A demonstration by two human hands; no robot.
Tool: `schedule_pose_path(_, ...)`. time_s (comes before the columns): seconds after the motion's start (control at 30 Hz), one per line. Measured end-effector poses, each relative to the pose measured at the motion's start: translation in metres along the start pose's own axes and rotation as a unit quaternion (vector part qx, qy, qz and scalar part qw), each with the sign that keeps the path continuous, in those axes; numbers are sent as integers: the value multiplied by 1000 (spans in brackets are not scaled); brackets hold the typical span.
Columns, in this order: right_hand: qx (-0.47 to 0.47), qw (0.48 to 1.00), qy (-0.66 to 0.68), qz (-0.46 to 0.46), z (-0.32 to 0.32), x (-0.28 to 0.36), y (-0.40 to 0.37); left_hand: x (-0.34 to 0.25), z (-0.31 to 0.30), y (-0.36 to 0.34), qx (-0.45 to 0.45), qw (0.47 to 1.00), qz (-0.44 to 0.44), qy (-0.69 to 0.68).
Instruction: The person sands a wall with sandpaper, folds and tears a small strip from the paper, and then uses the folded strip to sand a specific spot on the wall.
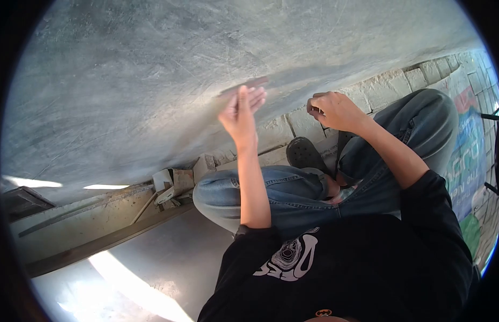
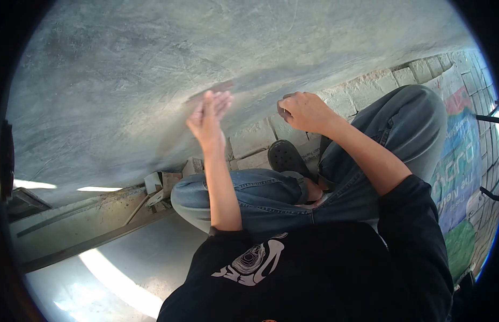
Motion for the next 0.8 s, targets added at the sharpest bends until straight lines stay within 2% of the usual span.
schedule_pose_path(0.03, -4, 1000, 2, -2, 1, -1, -1, -5, 0, 2, -16, 999, 33, 5)
schedule_pose_path(0.13, 22, 999, -12, 30, 2, -8, -2, 10, -1, -3, 7, 999, -18, 36)
schedule_pose_path(0.17, 23, 999, -13, 28, 3, -7, -3, 18, 0, -4, 5, 999, -40, 5)
schedule_pose_path(0.3, 0, 1000, -18, 6, 0, -4, 1, 0, 2, 1, 2, 999, -2, 41)
schedule_pose_path(0.4, 10, 1000, -7, 9, 3, -1, -5, 4, -3, -2, -21, 1000, -14, -6)
schedule_pose_path(0.47, 6, 1000, -12, 12, 2, -2, -5, 21, 0, -5, -1, 998, -67, -11)
schedule_pose_path(0.5, 7, 1000, -25, 7, 2, -3, -4, 16, 1, -5, 0, 998, -65, -12)
schedule_pose_path(0.57, 5, 999, -39, 5, 1, -5, -1, 5, 3, -4, -5, 1000, 6, 7)
schedule_pose_path(0.6, -4, 1000, -19, 0, 0, -4, 0, 8, 5, -2, -1, 1000, 4, 7)
schedule_pose_path(0.67, -3, 1000, 3, -3, 2, -4, -4, 19, 4, -6, -8, 999, -40, 16)
schedule_pose_path(0.8, -6, 1000, -19, -11, 7, -8, -4, 26, 8, -8, -9, 998, -66, -23)
Point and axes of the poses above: each hand's wrist, its own y-axis towards the middle knuckle, its own z-axis out of the palm, x = y × z, the point moved 2 cm from there along y, towards the middle knuckle, and after that the axes turned 5 degrees about z, right-handed, at the moved point
